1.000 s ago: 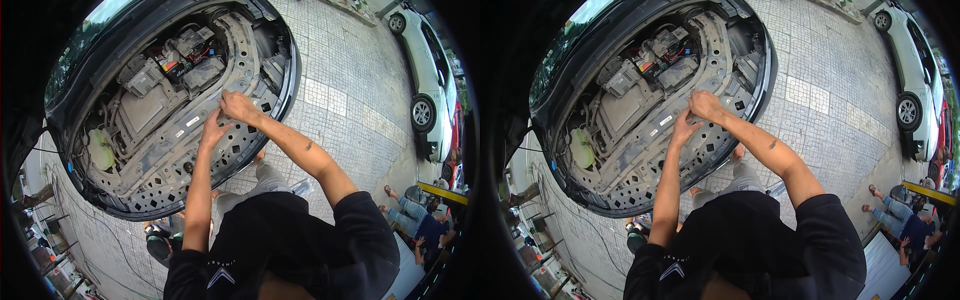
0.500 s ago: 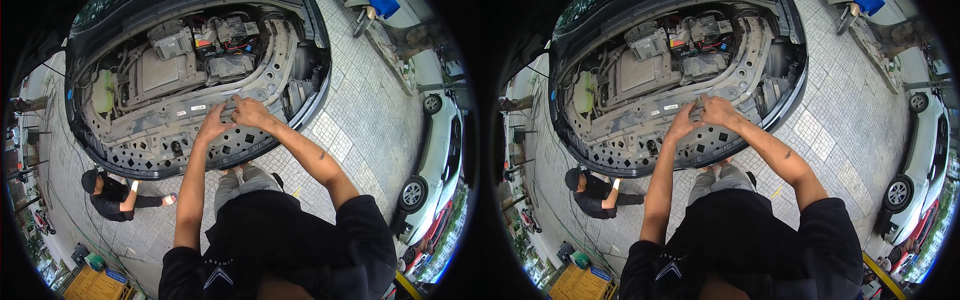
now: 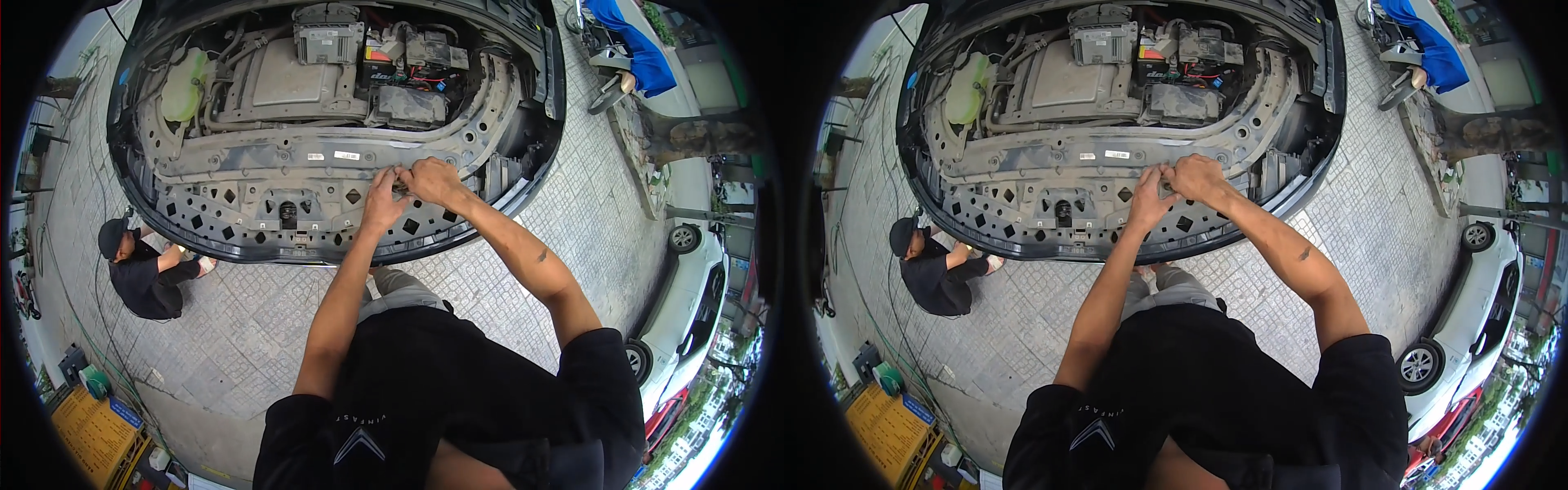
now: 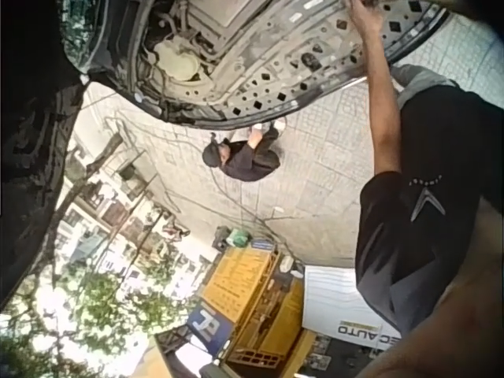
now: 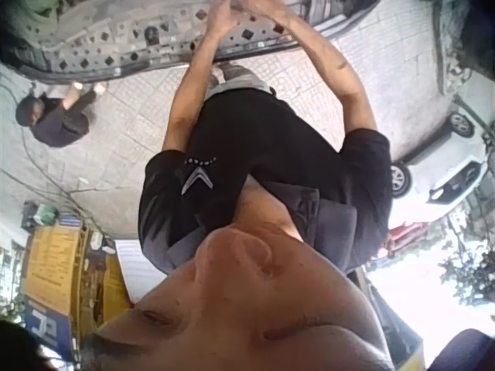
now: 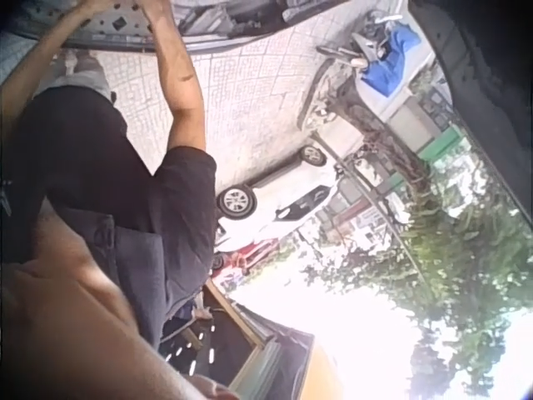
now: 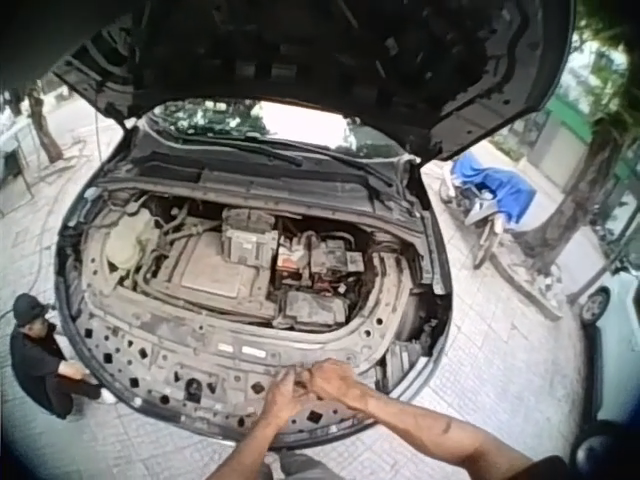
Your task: Removing and replacing the front bumper and plastic trim components on a vehicle.
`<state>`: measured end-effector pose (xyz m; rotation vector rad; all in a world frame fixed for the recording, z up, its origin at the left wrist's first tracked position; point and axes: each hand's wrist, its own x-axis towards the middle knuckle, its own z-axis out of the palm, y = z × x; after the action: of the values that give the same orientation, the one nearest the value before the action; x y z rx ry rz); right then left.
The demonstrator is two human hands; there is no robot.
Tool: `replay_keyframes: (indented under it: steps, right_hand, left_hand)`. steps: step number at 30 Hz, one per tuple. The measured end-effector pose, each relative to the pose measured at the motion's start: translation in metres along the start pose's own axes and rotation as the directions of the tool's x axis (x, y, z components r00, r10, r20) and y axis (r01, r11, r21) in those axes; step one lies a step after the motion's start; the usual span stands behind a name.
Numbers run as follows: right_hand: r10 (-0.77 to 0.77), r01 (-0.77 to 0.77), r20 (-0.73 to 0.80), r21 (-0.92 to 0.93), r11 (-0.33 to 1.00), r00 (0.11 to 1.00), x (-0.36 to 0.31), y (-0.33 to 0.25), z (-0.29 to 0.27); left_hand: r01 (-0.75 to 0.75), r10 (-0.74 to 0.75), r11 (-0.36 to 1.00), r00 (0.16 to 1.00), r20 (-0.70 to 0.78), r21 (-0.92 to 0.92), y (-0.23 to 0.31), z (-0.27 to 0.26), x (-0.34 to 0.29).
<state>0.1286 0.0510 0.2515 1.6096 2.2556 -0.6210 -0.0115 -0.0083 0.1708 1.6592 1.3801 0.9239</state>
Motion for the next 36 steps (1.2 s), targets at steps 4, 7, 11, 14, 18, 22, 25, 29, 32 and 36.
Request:
replay_keyframes:
  steps: [4,7,11,14,18,22,25,29,32,36]
  right_hand:
    - [0.005,-0.014,-0.069,-0.126,0.992,0.998,0.000,-0.012,0.004]
    - [-0.323,0.293,-0.071,-0.269,0.917,0.944,-0.012,-0.012,-0.005]
    - [-0.530,0.523,0.138,-0.488,0.699,0.837,0.006,-0.008,-0.010]
    - [-0.140,0.193,0.172,-0.352,0.916,0.975,0.014,-0.021,-0.015]
    - [0.157,-0.118,0.172,-0.216,0.969,0.973,0.024,-0.030,-0.017]
    - [-0.268,0.296,0.129,-0.503,0.812,0.955,-0.006,-0.039,-0.022]
    - [-0.230,0.274,0.149,-0.551,0.788,0.962,-0.020,-0.026,-0.009]
    - [0.096,-0.077,0.052,-0.289,0.954,0.994,0.020,-0.025,0.012]
    - [0.411,-0.381,0.239,-0.163,0.910,0.880,0.017,-0.044,-0.010]
    - [0.061,-0.018,0.103,-0.378,0.926,0.993,0.011,-0.061,-0.016]
  left_hand:
    - [0.226,-0.234,0.958,0.972,-0.023,-0.178,-0.027,0.008,-0.032]
    - [0.370,-0.365,0.885,0.928,0.075,-0.281,-0.061,-0.002,-0.063]
    - [0.352,-0.353,0.927,0.935,0.014,-0.129,-0.116,-0.062,-0.122]
    - [0.468,-0.466,0.882,0.884,0.041,-0.056,-0.159,-0.130,-0.184]
    - [0.641,-0.640,0.732,0.763,-0.089,0.231,-0.200,-0.207,-0.301]
    - [0.831,-0.811,0.528,0.555,-0.186,0.176,-0.221,-0.231,-0.425]
    - [0.943,-0.906,0.290,0.325,-0.269,0.161,-0.254,-0.210,-0.498]
    - [0.935,-0.973,0.204,0.162,-0.164,-0.290,-0.293,-0.126,-0.621]
    - [0.818,-0.999,0.041,0.023,-0.038,-0.574,-0.244,-0.107,-0.544]
    - [0.847,-0.933,0.352,0.353,-0.075,-0.398,-0.224,-0.068,-0.497]
